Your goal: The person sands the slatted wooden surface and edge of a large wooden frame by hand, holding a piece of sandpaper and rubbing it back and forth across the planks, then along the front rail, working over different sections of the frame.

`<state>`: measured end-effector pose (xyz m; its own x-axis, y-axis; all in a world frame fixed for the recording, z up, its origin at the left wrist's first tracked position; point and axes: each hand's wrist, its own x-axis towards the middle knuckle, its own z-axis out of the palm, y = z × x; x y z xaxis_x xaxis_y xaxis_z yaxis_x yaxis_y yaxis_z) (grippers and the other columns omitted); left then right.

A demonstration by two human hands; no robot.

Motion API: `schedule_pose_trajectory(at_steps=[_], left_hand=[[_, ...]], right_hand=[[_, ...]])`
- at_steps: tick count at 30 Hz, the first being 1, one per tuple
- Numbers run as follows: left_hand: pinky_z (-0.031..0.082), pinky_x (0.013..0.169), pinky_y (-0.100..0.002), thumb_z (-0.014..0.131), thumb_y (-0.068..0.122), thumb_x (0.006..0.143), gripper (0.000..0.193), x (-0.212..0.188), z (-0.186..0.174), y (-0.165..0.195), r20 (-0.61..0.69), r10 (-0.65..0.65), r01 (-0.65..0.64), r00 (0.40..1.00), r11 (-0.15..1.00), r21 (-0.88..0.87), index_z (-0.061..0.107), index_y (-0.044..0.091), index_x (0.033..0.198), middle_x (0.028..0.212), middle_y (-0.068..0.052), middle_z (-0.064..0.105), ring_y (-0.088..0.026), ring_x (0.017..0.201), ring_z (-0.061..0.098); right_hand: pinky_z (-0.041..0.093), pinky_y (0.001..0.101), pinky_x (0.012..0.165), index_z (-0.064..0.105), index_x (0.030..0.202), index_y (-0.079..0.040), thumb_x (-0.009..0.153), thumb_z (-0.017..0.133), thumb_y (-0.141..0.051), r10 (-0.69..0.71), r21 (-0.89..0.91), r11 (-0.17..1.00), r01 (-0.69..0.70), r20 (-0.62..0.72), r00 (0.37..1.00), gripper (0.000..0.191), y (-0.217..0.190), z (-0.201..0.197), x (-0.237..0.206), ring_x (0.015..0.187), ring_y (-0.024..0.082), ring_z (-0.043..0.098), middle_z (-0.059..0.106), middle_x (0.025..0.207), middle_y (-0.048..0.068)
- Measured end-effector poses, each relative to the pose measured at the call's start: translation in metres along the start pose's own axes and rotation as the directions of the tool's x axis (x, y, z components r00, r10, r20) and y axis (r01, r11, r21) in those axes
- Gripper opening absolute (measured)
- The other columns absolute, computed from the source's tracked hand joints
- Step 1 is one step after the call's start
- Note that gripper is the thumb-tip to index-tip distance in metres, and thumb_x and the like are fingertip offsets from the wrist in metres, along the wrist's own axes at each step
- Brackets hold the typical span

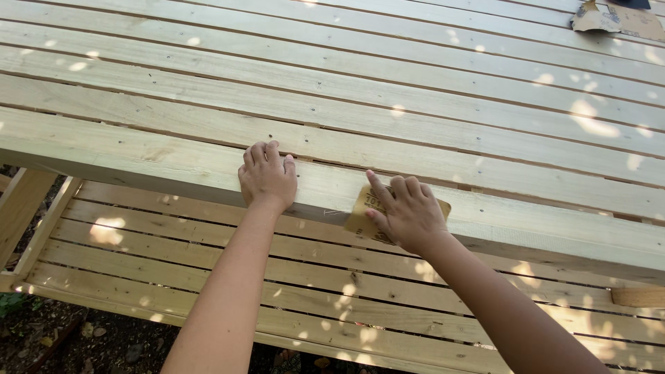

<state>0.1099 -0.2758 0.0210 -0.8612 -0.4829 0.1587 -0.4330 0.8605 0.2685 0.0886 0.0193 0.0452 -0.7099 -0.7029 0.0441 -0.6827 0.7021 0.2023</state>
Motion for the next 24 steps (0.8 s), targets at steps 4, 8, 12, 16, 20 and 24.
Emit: schedule_pose_trajectory(at_steps=[4, 8, 12, 16, 20, 24], left_hand=[[0.024, 0.117, -0.054, 0.041, 0.047, 0.101, 0.055, 0.0, -0.001, 0.008, 0.013, -0.034, 0.033, 0.999, 0.996, 0.081, 0.041, 0.021, 0.149, 0.155, -0.006, 0.035, -0.025, 0.148, 0.025], [0.016, 0.119, -0.056, 0.034, 0.049, 0.101, 0.059, 0.0, -0.009, 0.012, 0.134, -0.075, 0.058, 0.988, 0.99, 0.126, 0.03, 0.025, 0.155, 0.161, -0.006, 0.025, -0.027, 0.151, 0.013], [0.017, 0.12, -0.056, 0.032, 0.049, 0.103, 0.063, -0.003, -0.017, 0.008, 0.094, -0.033, 0.019, 0.995, 0.989, 0.146, 0.029, 0.02, 0.159, 0.163, -0.008, 0.026, -0.03, 0.153, 0.014], [0.016, 0.121, -0.056, 0.03, 0.05, 0.103, 0.062, -0.002, -0.018, 0.014, 0.129, -0.053, 0.031, 0.99, 0.986, 0.166, 0.028, 0.023, 0.158, 0.163, -0.006, 0.026, -0.029, 0.153, 0.014], [0.015, 0.12, -0.058, 0.03, 0.05, 0.101, 0.061, -0.001, -0.018, 0.018, 0.167, -0.088, 0.06, 0.982, 0.984, 0.167, 0.027, 0.027, 0.157, 0.163, -0.005, 0.025, -0.029, 0.153, 0.013], [0.016, 0.12, -0.058, 0.032, 0.049, 0.102, 0.062, -0.002, -0.019, 0.013, 0.093, -0.041, 0.025, 0.995, 0.986, 0.167, 0.029, 0.023, 0.158, 0.162, -0.007, 0.028, -0.03, 0.153, 0.015]], right_hand=[[0.038, 0.037, 0.092, 0.024, 0.16, -0.022, 0.1, 0.021, -0.063, 0.016, -0.101, 0.995, -0.026, -0.101, 0.995, 0.073, 0.011, 0.004, -0.009, 0.096, 0.021, 0.041, 0.044, 0.108, 0.004], [0.038, 0.0373, 0.092, 0.019, 0.164, -0.019, 0.103, 0.021, -0.063, -0.035, -0.053, 0.998, 0.034, -0.016, 0.999, 0.075, -0.039, 0.01, 0.035, 0.096, 0.023, 0.041, 0.044, 0.106, 0.006], [0.039, 0.0367, 0.093, 0.022, 0.165, -0.018, 0.105, 0.024, -0.062, -0.081, -0.046, 0.996, 0.076, -0.126, 0.989, 0.074, -0.026, 0.006, 0.022, 0.099, 0.023, 0.041, 0.044, 0.109, 0.005], [0.038, 0.0376, 0.091, 0.023, 0.162, -0.021, 0.101, 0.026, -0.064, -0.019, -0.162, 0.987, -0.004, -0.139, 0.99, 0.074, 0.007, 0.001, -0.012, 0.097, 0.022, 0.041, 0.045, 0.109, 0.004], [0.039, 0.0373, 0.09, 0.026, 0.16, -0.024, 0.101, 0.027, -0.063, -0.058, -0.116, 0.993, 0.027, -0.273, 0.96, 0.07, -0.023, 0.006, 0.013, 0.096, 0.022, 0.042, 0.046, 0.108, 0.005], [0.038, 0.0369, 0.09, 0.028, 0.163, -0.021, 0.105, 0.027, -0.06, -0.118, -0.138, 0.987, 0.082, -0.273, 0.955, 0.07, -0.033, 0.007, 0.023, 0.098, 0.022, 0.042, 0.046, 0.11, 0.004]])
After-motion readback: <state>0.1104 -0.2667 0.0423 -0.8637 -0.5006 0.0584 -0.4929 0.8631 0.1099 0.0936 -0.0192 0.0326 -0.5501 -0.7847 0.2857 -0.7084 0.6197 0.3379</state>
